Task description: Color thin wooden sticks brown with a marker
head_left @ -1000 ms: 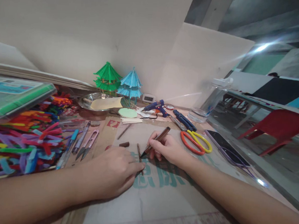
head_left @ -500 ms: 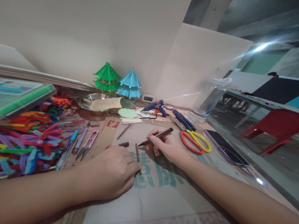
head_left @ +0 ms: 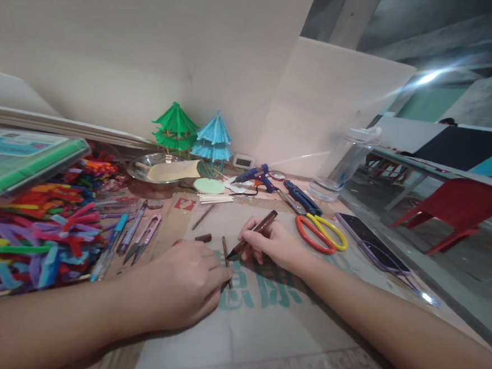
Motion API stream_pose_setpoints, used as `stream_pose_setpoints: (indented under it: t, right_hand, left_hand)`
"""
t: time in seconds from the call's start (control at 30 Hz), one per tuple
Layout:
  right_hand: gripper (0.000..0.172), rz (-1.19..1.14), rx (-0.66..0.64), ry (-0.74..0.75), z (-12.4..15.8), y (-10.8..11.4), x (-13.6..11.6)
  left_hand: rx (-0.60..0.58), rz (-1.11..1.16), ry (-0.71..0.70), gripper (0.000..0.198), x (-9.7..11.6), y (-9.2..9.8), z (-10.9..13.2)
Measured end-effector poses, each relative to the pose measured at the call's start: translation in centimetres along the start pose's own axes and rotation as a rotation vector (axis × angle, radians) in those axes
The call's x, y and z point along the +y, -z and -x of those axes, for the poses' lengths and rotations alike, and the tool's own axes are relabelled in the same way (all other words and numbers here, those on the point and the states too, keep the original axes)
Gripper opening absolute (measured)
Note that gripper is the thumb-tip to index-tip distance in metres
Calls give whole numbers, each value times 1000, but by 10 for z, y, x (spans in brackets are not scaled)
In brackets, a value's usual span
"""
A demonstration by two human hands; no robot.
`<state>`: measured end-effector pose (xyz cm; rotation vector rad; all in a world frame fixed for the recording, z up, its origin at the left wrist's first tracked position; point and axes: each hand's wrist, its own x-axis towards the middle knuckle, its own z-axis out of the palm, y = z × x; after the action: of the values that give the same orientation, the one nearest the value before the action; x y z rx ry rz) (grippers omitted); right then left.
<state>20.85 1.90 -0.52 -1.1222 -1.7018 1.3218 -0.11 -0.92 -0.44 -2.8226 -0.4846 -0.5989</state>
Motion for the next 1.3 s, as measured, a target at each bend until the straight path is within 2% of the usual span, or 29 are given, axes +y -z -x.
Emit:
stream_pose_setpoints:
  t: [0.1,0.27,0.43,0.53,0.63,0.73,0.83,0.87,0.9,1.0,1.07,1.2,1.3]
  right_hand:
    - [29,-22,22,11,-1,1,1]
    - [26,-38,250,68,-4,1,3]
    - [25,-37,294,94,-7,1,5]
    - [22,-37,286,119,-7,1,4]
    - [19,-26,267,137,-8,1,4]
    - [17,-31,264,136,-8,1,3]
    - [15,-43,274,122,-7,1,3]
    - [14,-46,275,117,-7,0,2]
    - [14,-47,276,112,-7,0,2]
    - [13,-41,267,97,-7,0,2]
    - [12,-34,259,93,-8,-1,3]
    - [13,-24,254,84,-8,-1,3]
    - [14,-36,274,74,-7,-1,2]
  left_hand:
    - [-11,22,17,23,0,0,1]
    - [-9,57,66,24,2,3,1]
    - [-24,44,76,21,-1,1,1]
    - [-88,5,-3,23,-4,2,0]
    - [-179,-147,-111,18,-2,8,-6]
    - [-194,-293,-241,9,2,16,-16]
    - [-197,-349,-319,9,-7,25,-22]
    - [-185,-349,-307,8,-15,28,-24]
    - [-205,-362,-237,9,-24,31,-24]
    - [-398,-353,101,14,-54,37,-24]
    - [-441,-348,162,21,-68,38,-24]
    - [-494,-331,257,27,-73,40,-27]
    - [-502,-345,381,30,-75,49,-34]
